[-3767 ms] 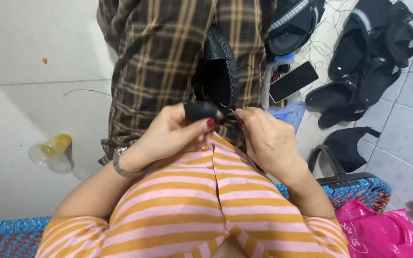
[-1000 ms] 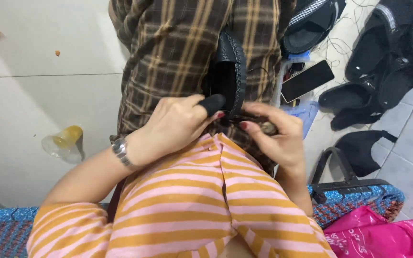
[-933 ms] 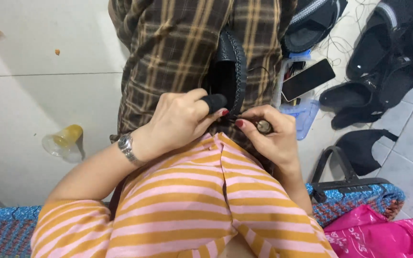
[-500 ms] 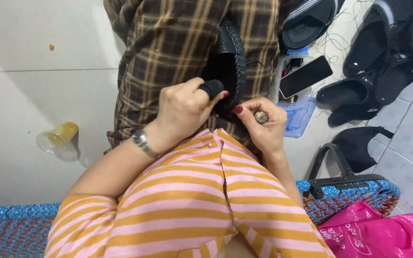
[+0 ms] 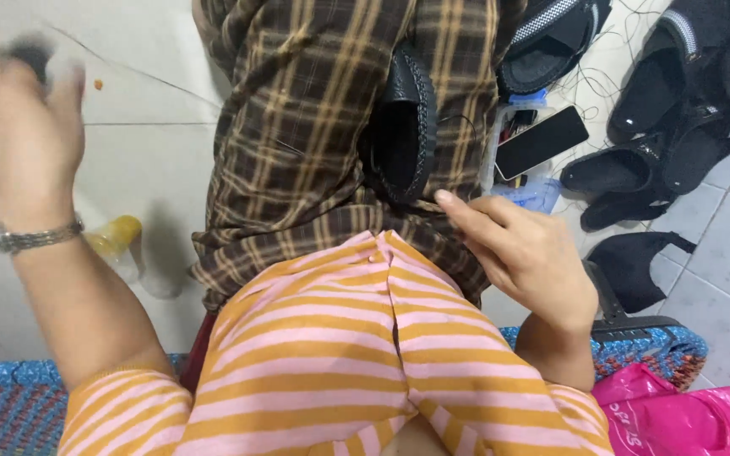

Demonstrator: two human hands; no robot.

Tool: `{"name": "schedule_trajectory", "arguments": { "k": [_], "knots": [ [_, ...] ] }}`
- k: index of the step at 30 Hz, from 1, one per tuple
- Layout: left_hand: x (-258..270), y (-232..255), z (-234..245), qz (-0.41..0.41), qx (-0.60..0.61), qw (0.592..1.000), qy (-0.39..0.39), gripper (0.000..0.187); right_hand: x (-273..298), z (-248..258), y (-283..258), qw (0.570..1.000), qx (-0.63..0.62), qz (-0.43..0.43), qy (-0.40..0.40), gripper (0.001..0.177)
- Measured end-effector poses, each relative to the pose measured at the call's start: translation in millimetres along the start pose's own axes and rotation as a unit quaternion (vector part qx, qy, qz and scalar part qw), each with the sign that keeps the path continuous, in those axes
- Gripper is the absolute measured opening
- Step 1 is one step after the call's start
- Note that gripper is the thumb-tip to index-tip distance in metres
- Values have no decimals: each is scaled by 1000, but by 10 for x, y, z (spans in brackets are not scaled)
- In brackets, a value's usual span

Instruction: Hand-sewing the strap of a black sandal to its sole using a needle and thread while sitting on the floor.

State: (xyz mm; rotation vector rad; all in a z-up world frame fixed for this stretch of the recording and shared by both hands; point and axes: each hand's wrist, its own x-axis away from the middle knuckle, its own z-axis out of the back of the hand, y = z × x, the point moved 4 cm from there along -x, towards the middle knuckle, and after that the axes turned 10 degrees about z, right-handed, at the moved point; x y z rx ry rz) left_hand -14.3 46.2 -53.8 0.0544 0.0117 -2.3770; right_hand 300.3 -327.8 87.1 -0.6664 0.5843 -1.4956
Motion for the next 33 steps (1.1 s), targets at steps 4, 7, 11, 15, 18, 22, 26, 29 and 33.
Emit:
{"name": "schedule_trajectory", "arguments": {
  "k": [4,7,11,15,18,22,26,29,33],
  "knots": [
    [-50,265,277,72,-208,975,24,44,-89,-53,6,984,175,-39,-17,52],
    [-70,985,410,10,123,991,-44,77,-154,-7,-37,979,198,-37,-15,46],
    [-234,2240,838,-122,272,949,-107,121,-190,20,-89,970,238,-41,-33,50],
    [-86,2704,659,-265,233,936,8,79,-246,48,-202,948,305,-64,-64,51],
    [-90,2824,626,-263,253,931,31,56,-225,8,-232,916,374,-105,-97,53],
    [-79,2931,579,-260,262,928,51,48,-170,-115,-203,905,379,-156,-117,61],
    [-104,2923,541,-269,281,920,51,33,-158,-132,-6,927,342,-114,-99,58],
    [-118,2899,573,-275,290,916,44,41,-80,-47,71,968,234,-80,-46,52],
    [-141,2868,616,-286,322,902,23,41,-62,15,118,984,158,-60,-51,52]
  ]
}}
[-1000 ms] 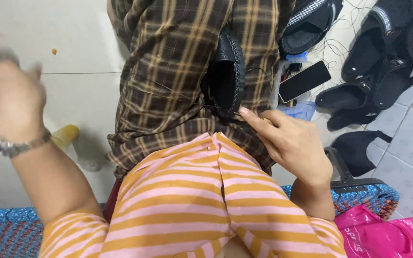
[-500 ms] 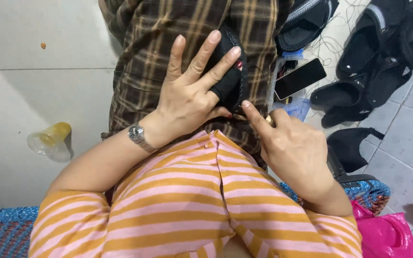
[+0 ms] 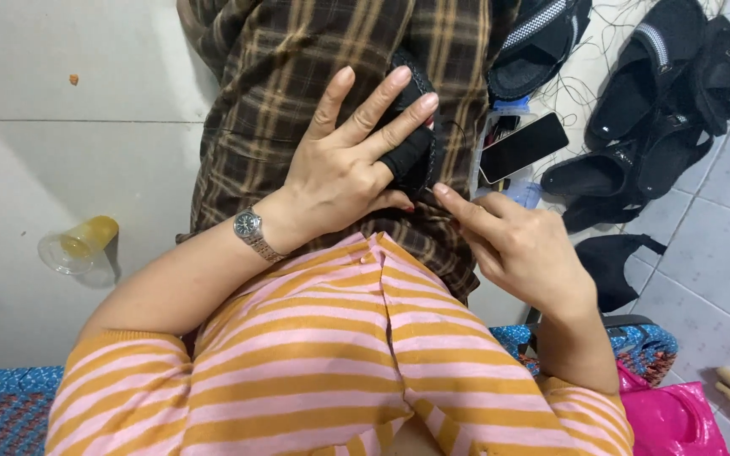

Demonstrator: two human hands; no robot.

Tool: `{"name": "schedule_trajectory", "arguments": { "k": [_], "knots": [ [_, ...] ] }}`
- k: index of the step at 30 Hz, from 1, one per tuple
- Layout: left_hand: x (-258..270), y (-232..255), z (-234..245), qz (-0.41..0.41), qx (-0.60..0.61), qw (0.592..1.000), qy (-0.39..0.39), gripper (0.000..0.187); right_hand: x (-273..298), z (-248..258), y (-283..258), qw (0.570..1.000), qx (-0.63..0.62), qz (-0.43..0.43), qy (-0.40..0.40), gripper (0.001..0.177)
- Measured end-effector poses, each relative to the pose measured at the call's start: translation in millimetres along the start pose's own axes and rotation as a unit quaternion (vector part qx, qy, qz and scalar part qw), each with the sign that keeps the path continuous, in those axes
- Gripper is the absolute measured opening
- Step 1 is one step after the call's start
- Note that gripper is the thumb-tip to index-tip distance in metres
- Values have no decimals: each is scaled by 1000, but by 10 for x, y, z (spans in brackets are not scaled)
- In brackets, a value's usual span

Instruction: Hand-sewing the strap of a black sandal to its sole using a needle and thread while sitting on the floor.

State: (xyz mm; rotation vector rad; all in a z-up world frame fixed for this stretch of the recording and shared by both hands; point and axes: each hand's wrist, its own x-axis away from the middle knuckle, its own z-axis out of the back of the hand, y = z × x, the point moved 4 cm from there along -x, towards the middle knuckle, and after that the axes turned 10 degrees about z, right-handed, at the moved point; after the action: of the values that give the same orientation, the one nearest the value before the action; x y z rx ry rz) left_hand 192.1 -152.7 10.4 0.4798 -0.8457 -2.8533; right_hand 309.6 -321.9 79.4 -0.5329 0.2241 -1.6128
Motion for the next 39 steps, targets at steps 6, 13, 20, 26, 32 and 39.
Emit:
{"name": "schedule_trajectory", "arguments": {
  "k": [6,13,20,26,32,39],
  "knots": [
    [-25,-34,12,-13,-1,1000,8,41,-129,-16,40,997,-57,32,38,50],
    [-31,-45,34,-27,-17,999,33,51,-255,-63,-24,987,-112,41,108,32],
    [391,182,346,-3,10,987,158,18,-10,-123,-317,983,-33,40,178,30],
    [497,158,316,321,643,662,-210,40,-46,-222,-297,979,157,24,131,19],
    [500,176,106,473,540,685,-126,25,-60,-298,-237,990,64,12,128,16],
    [419,154,54,386,460,788,-134,20,97,-143,-288,984,171,-25,34,32]
  ]
}}
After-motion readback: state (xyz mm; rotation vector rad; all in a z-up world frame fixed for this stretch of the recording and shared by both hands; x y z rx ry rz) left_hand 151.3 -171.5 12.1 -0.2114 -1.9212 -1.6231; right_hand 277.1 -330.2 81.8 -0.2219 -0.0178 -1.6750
